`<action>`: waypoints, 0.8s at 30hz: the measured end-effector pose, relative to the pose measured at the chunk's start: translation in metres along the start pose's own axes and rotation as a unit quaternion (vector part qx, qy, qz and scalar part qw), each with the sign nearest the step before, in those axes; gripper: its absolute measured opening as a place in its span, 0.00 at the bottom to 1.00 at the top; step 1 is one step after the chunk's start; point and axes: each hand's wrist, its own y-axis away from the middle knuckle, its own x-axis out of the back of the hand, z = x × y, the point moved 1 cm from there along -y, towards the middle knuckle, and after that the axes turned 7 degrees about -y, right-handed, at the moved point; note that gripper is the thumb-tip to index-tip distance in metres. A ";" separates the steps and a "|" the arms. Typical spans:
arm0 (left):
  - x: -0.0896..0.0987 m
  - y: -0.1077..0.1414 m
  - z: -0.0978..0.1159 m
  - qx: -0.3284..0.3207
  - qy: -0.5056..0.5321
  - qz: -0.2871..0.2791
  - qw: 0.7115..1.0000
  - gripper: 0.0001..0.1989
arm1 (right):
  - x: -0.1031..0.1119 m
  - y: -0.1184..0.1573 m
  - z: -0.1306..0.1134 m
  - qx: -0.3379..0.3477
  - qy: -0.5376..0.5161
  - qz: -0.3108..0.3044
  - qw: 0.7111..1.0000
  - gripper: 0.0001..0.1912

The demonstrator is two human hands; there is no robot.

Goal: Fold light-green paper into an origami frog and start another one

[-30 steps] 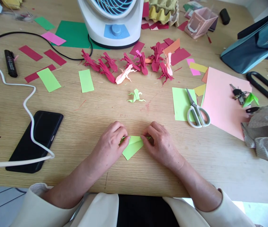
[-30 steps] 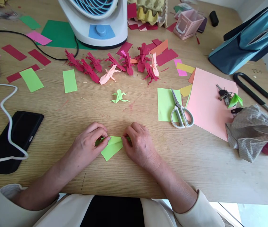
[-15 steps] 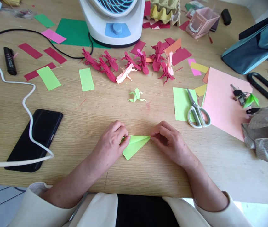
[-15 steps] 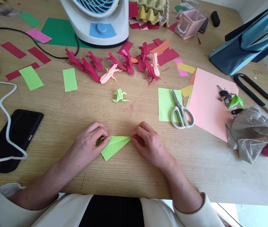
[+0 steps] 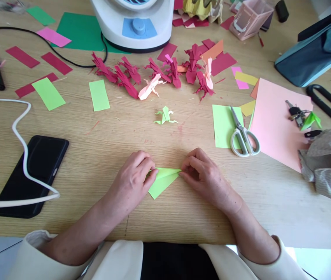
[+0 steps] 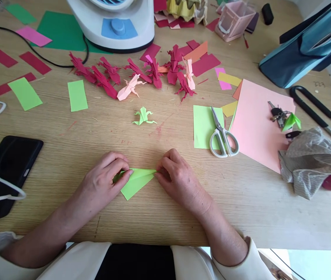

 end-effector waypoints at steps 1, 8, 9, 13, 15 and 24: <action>0.000 0.000 0.000 -0.003 -0.003 0.001 1.000 0.07 | 0.000 0.000 0.000 0.000 -0.001 -0.002 1.000 0.07; 0.002 0.001 0.000 0.000 -0.014 0.002 1.000 0.06 | 0.000 0.000 0.000 0.005 0.003 -0.008 1.000 0.06; 0.002 0.001 0.000 0.001 -0.012 0.000 1.000 0.06 | 0.000 0.000 0.000 0.006 0.007 -0.007 1.000 0.06; 0.002 0.001 0.000 0.010 -0.007 -0.005 1.000 0.06 | -0.001 0.001 -0.002 -0.002 0.034 -0.002 0.999 0.06; 0.002 0.001 0.000 0.016 -0.005 -0.007 1.000 0.06 | -0.001 0.001 -0.003 -0.010 0.050 0.001 0.999 0.05; 0.003 -0.001 0.002 0.037 0.004 -0.006 0.999 0.07 | -0.008 -0.003 -0.006 -0.023 0.084 0.024 0.996 0.06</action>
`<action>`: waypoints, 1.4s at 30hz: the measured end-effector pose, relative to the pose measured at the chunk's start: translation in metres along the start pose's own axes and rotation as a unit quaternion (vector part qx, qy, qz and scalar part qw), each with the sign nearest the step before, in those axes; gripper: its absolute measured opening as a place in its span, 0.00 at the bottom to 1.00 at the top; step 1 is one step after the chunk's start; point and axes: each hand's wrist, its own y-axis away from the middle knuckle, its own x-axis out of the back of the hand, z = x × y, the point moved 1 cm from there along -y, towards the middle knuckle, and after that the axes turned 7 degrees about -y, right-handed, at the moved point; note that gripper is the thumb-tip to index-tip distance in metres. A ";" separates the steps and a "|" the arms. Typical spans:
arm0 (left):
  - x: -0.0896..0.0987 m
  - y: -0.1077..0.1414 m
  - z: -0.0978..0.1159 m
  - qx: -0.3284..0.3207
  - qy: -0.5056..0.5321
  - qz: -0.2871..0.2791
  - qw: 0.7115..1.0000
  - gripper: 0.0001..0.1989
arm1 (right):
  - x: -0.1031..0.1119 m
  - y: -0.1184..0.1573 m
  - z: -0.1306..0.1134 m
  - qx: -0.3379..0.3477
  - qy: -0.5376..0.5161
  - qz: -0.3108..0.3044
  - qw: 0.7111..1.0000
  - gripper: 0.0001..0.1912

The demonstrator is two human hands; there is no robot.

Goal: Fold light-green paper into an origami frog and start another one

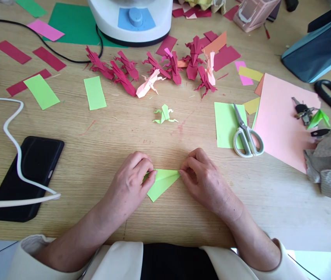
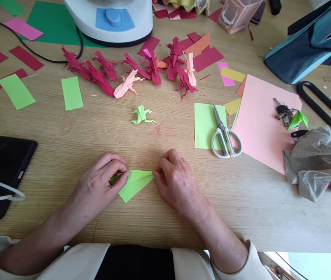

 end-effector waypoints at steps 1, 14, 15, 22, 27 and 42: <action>0.000 0.000 0.000 0.002 0.001 0.000 1.000 0.07 | -0.001 -0.001 0.000 0.000 0.005 0.002 1.000 0.06; 0.000 -0.001 0.000 0.013 0.009 -0.007 1.000 0.07 | -0.002 -0.001 0.002 0.021 0.016 0.003 1.000 0.06; 0.000 -0.002 0.000 0.012 0.011 -0.008 1.000 0.07 | 0.000 -0.001 0.003 0.023 0.004 0.000 1.000 0.07; -0.001 -0.003 -0.001 0.010 0.018 -0.004 1.000 0.08 | 0.017 -0.001 0.006 0.004 -0.087 -0.023 0.996 0.09; -0.001 -0.002 0.000 0.009 0.015 0.001 1.000 0.08 | 0.011 -0.002 0.004 0.003 -0.072 -0.019 0.997 0.08; -0.001 -0.003 -0.001 0.011 0.014 -0.003 1.000 0.08 | 0.009 0.001 0.008 0.032 -0.053 -0.010 0.998 0.08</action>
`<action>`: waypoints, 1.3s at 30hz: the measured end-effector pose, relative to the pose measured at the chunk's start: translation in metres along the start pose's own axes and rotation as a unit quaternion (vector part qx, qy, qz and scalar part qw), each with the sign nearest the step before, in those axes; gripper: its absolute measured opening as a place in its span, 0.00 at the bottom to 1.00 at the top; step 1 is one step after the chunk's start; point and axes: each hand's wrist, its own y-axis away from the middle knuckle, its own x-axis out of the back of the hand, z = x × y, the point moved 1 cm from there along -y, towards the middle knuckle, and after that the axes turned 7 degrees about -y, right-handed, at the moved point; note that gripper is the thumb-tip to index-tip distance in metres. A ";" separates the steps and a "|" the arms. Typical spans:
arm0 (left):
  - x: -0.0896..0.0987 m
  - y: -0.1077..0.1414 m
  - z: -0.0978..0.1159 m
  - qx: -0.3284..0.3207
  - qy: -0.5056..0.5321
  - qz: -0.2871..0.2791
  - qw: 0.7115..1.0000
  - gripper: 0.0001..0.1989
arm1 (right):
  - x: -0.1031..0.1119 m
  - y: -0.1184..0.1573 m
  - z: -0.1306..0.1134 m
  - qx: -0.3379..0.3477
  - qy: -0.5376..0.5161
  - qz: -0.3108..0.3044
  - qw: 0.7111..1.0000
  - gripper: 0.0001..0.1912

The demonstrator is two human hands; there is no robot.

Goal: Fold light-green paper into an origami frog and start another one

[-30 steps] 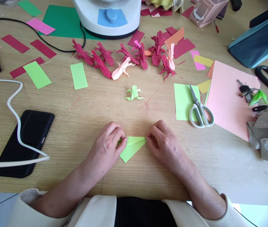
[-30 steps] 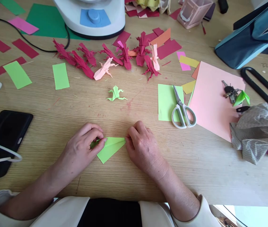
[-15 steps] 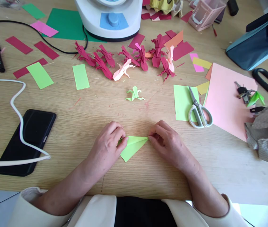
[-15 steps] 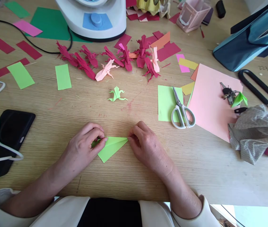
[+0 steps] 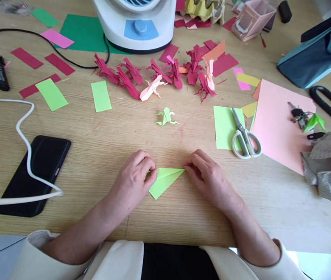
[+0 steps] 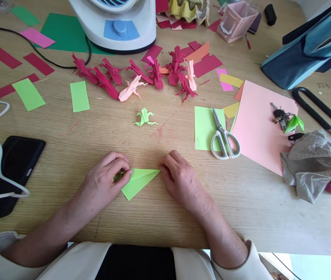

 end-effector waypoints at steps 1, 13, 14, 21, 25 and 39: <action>0.000 0.000 0.000 0.000 0.002 0.000 1.000 0.08 | 0.001 0.001 0.000 0.008 -0.001 -0.004 1.000 0.08; 0.000 0.002 -0.001 0.014 0.015 -0.010 1.000 0.07 | -0.009 0.006 -0.003 0.114 0.114 -0.086 0.983 0.20; 0.000 0.002 -0.001 0.018 0.014 -0.011 1.000 0.06 | -0.009 0.006 -0.003 0.112 0.116 -0.088 0.983 0.19; 0.006 0.013 0.001 0.020 0.017 0.012 1.000 0.06 | -0.009 0.006 -0.003 0.111 0.118 -0.085 0.983 0.20; 0.010 0.033 0.004 -0.020 -0.035 0.028 0.999 0.13 | -0.009 0.007 -0.003 0.116 0.106 -0.077 0.985 0.19; 0.002 0.053 0.005 -0.171 -0.195 -0.029 0.965 0.20 | -0.010 0.006 0.000 0.131 0.090 -0.073 0.985 0.17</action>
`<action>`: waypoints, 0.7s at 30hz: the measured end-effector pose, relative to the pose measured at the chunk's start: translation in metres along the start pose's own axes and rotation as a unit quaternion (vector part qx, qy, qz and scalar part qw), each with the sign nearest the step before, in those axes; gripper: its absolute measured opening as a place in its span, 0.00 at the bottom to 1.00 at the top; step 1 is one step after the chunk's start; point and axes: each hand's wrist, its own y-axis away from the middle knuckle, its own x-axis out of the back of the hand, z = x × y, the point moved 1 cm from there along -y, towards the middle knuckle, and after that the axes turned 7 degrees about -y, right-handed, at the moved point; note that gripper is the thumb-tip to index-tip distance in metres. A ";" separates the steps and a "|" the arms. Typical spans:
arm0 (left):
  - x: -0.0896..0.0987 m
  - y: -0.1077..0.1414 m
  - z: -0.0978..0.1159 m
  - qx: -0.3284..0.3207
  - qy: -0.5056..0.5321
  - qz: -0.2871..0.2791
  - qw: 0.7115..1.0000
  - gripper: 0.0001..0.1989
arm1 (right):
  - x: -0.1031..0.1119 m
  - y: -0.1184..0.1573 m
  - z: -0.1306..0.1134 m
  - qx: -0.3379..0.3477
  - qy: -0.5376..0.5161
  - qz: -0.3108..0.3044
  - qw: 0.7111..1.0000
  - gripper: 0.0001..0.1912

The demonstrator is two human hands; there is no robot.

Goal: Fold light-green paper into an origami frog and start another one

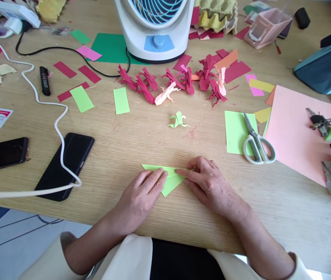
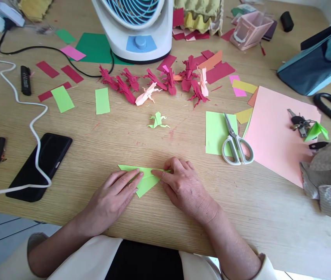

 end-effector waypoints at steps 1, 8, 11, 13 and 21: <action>0.000 0.000 0.000 -0.006 -0.006 -0.005 1.000 0.20 | 0.000 0.000 0.000 0.000 0.000 0.000 1.000 0.17; -0.003 0.003 0.001 0.001 -0.032 -0.032 0.999 0.23 | 0.000 -0.001 0.000 0.001 0.005 -0.001 1.000 0.17; -0.001 0.001 0.003 0.010 -0.042 -0.043 0.998 0.24 | 0.001 -0.001 0.000 0.005 0.010 0.006 1.000 0.17; 0.001 -0.001 0.005 0.024 -0.047 -0.048 0.997 0.24 | 0.000 -0.001 0.001 0.007 0.016 0.006 1.000 0.17; 0.002 -0.010 0.016 0.005 -0.085 -0.034 0.996 0.19 | 0.000 0.001 0.002 0.009 0.004 0.008 1.000 0.17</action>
